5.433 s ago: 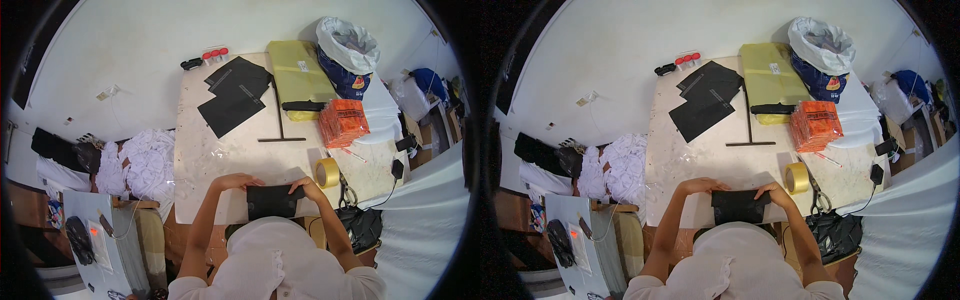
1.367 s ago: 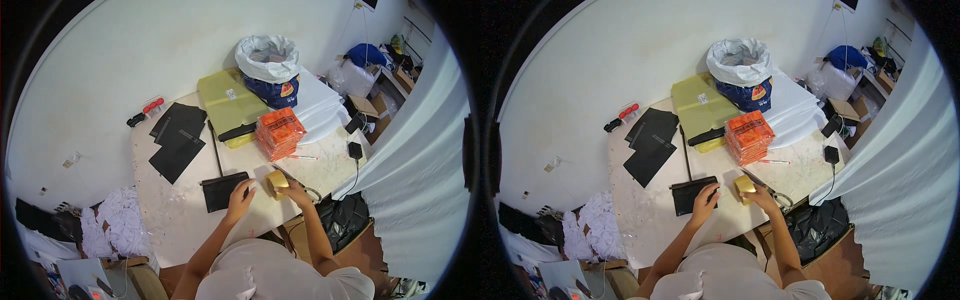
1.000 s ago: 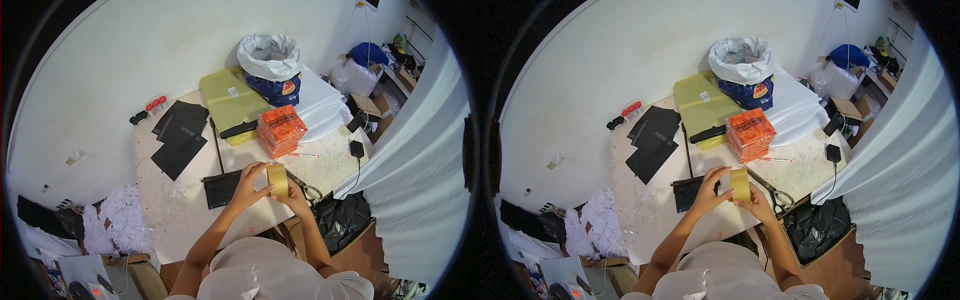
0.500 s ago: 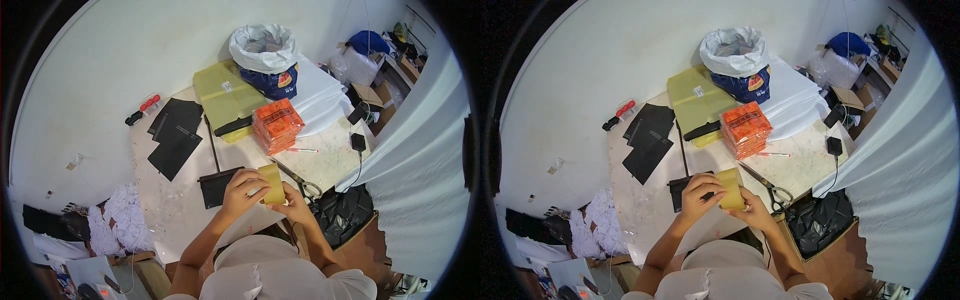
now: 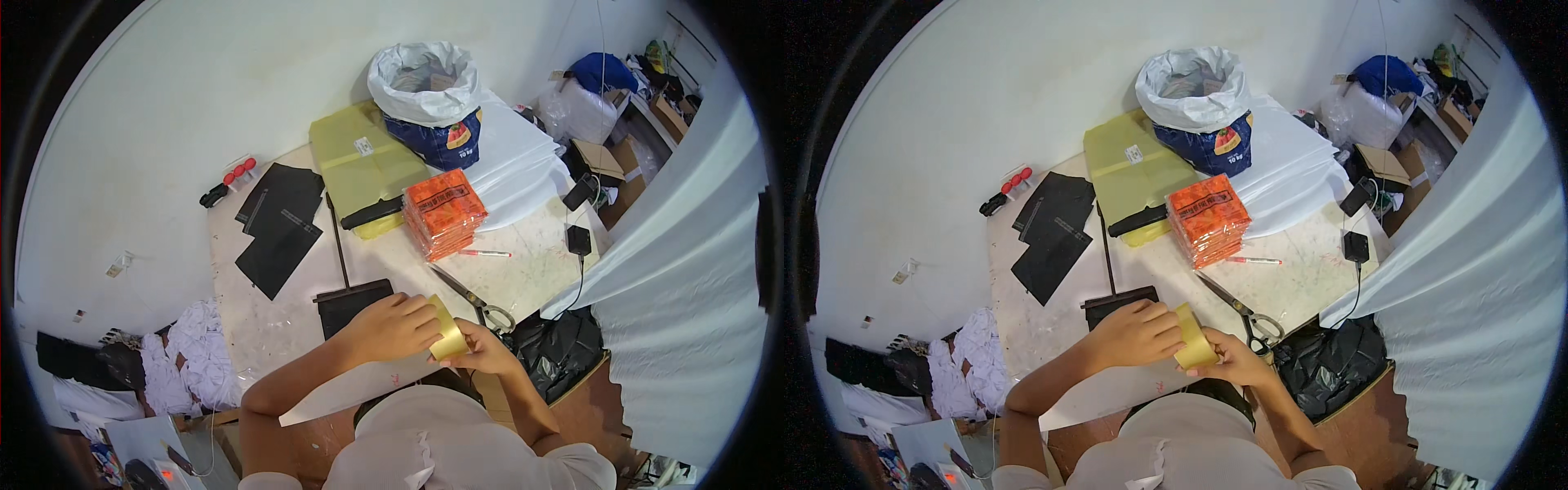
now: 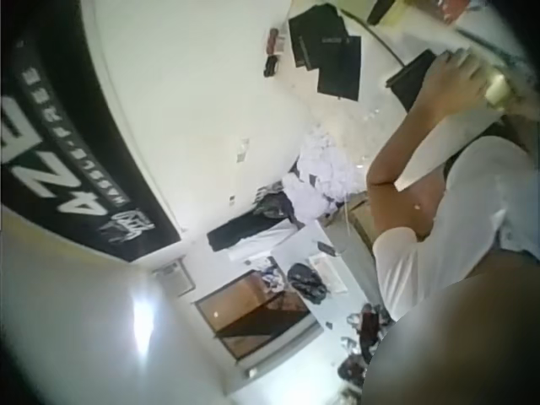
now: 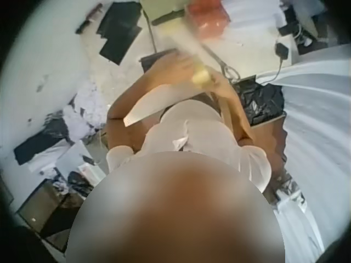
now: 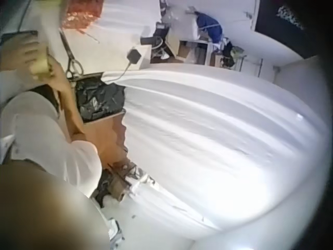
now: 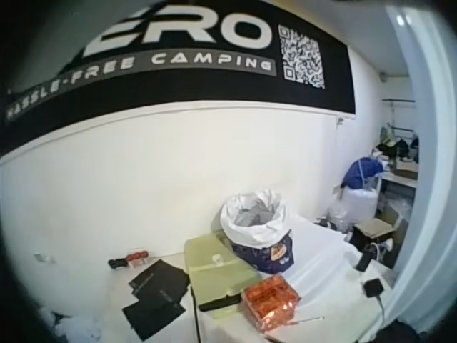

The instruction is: Packing items into black plastic bags, labeling them, and sealing with tape.

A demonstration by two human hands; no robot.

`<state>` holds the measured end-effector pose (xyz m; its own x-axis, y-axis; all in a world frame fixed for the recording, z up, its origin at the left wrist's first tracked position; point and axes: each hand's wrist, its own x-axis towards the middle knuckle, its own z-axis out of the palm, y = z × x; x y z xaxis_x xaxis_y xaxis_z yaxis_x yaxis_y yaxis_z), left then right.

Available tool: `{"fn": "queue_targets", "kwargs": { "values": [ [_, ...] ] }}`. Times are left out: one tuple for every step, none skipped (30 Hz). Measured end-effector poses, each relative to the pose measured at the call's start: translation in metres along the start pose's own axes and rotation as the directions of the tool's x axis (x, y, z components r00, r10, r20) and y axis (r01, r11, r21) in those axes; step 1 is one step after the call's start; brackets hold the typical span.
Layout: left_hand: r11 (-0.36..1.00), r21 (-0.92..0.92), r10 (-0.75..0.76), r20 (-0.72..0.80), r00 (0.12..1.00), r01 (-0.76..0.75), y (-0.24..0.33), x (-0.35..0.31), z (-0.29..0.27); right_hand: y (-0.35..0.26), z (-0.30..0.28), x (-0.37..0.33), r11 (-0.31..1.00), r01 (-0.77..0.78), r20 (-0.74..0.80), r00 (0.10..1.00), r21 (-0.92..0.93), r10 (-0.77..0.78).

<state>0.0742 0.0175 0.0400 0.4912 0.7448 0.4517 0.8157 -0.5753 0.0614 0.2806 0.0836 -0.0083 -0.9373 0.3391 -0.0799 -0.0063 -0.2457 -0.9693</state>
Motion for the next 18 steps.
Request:
{"fn": "queue_targets", "kwargs": {
  "values": [
    [0.997,0.03,0.078,0.006,0.997,-0.078,0.0,0.002,0.001,-0.002,-0.001,-0.002,1.0,0.004,0.013,1.0,-0.001,-0.004],
    [0.986,0.058,0.155,0.015,0.988,-0.156,0.0,0.004,0.002,-0.004,-0.002,-0.005,1.0,0.007,0.025,1.0,0.0,-0.007],
    [0.986,0.053,0.158,0.017,0.987,-0.158,0.002,0.006,0.002,-0.006,-0.002,-0.008,1.0,0.006,0.02,1.0,0.003,-0.006],
    [0.984,0.035,0.174,0.017,0.985,-0.174,0.001,0.008,0.001,-0.007,-0.004,-0.009,1.0,0.001,0.033,0.999,0.012,-0.002],
    [0.982,0.016,0.19,0.017,0.982,-0.19,0.002,0.01,0.001,-0.008,-0.006,-0.012,1.0,-0.004,0.046,0.999,0.021,0.003],
    [0.981,0.011,0.196,0.018,0.98,-0.196,0.003,0.012,0.003,-0.008,-0.006,-0.015,1.0,-0.004,0.038,0.999,0.024,0.003],
    [0.982,-0.013,0.187,0.012,0.982,-0.187,0.004,0.013,0.005,-0.008,-0.006,-0.019,0.998,-0.029,0.036,0.999,0.057,0.027],
    [0.983,-0.037,0.179,0.006,0.984,-0.178,0.005,0.014,0.006,-0.008,-0.007,-0.021,0.994,-0.054,0.034,0.998,0.09,0.051],
    [0.982,-0.044,0.185,0.007,0.983,-0.184,0.004,0.017,0.005,-0.005,-0.009,-0.022,0.994,-0.054,0.026,0.998,0.094,0.051],
    [0.981,-0.141,0.145,0.055,0.988,-0.136,0.004,0.021,0.001,-0.002,-0.01,-0.024,0.998,-0.021,0.047,0.999,0.055,0.018],
    [0.969,-0.234,0.111,0.107,0.988,-0.083,0.006,0.023,0.001,-0.001,-0.011,-0.026,1.0,0.012,0.069,0.998,0.016,-0.013],
    [0.966,-0.244,0.114,0.109,0.988,-0.084,0.009,0.024,0.005,-0.005,-0.01,-0.03,1.0,-0.022,0.074,0.997,0.02,0.021],
    [0.962,-0.247,0.147,0.114,0.983,-0.115,0.01,0.025,0.007,-0.003,-0.012,-0.033,1.0,-0.022,0.068,0.997,0.021,0.021],
    [0.957,-0.25,0.18,0.119,0.976,-0.146,0.01,0.027,0.01,-0.001,-0.014,-0.037,0.999,-0.033,0.058,0.998,0.007,0.033],
    [0.956,-0.252,0.184,0.118,0.976,-0.15,0.011,0.028,0.013,0.001,-0.017,-0.04,0.999,-0.044,0.048,0.998,-0.008,0.045],
    [0.953,-0.216,0.24,0.119,0.963,-0.211,0.014,0.027,0.017,0.004,-0.019,-0.043,0.999,-0.046,0.044,0.998,-0.005,0.046],
    [0.946,-0.178,0.295,0.122,0.948,-0.271,0.017,0.027,0.02,0.005,-0.022,-0.045,0.997,-0.033,0.067,0.997,-0.063,0.037],
    [0.945,-0.181,0.296,0.122,0.947,-0.273,0.018,0.027,0.022,0.006,-0.024,-0.046,0.992,-0.019,0.092,0.995,-0.121,0.03]
  ]
}}
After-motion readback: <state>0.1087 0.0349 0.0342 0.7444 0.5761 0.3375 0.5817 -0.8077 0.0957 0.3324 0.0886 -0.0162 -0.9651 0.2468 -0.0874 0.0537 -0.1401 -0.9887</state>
